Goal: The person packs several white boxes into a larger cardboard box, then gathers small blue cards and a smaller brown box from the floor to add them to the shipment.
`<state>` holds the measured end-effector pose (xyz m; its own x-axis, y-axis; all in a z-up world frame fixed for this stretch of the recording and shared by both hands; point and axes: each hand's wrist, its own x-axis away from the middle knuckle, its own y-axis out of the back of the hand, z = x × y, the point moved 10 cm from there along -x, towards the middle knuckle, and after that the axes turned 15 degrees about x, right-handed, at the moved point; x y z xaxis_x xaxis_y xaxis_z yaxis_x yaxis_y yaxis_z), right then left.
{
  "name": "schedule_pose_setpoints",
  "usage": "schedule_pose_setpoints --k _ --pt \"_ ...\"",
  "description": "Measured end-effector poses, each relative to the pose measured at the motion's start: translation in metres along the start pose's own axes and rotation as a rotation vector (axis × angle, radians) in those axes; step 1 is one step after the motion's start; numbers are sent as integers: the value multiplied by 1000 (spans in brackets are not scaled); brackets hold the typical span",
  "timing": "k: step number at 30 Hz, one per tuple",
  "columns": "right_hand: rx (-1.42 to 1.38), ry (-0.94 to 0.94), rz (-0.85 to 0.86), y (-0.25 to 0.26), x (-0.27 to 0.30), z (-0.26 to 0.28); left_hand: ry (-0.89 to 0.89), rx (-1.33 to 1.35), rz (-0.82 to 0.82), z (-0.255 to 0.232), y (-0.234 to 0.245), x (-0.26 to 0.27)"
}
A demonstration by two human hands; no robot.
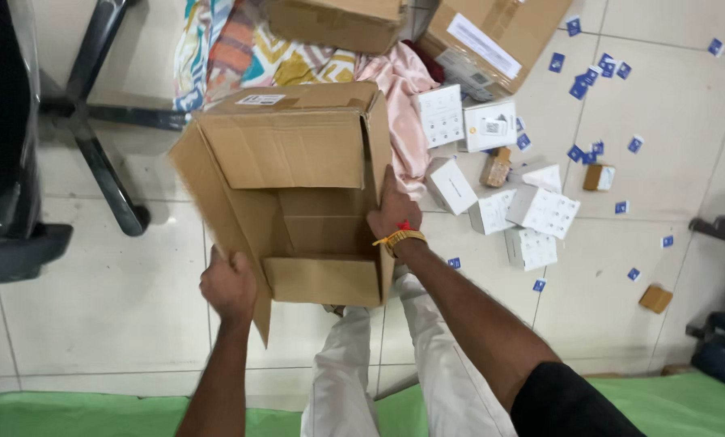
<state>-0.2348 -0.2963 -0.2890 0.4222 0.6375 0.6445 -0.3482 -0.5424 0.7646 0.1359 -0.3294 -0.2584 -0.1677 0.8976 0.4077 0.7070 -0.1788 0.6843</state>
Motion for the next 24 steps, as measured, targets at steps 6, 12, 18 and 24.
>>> schedule_pose_setpoints --k 6,12,18,24 --pt "-243 -150 -357 169 155 -133 -67 423 137 -118 111 75" --pt "-200 -514 -408 273 335 -295 -181 809 429 -285 102 166" --pt "-316 -682 -564 312 494 -428 -1046 223 -54 -478 91 282" --pt "-482 -760 -702 301 562 -567 -272 345 982 -494 -162 403"
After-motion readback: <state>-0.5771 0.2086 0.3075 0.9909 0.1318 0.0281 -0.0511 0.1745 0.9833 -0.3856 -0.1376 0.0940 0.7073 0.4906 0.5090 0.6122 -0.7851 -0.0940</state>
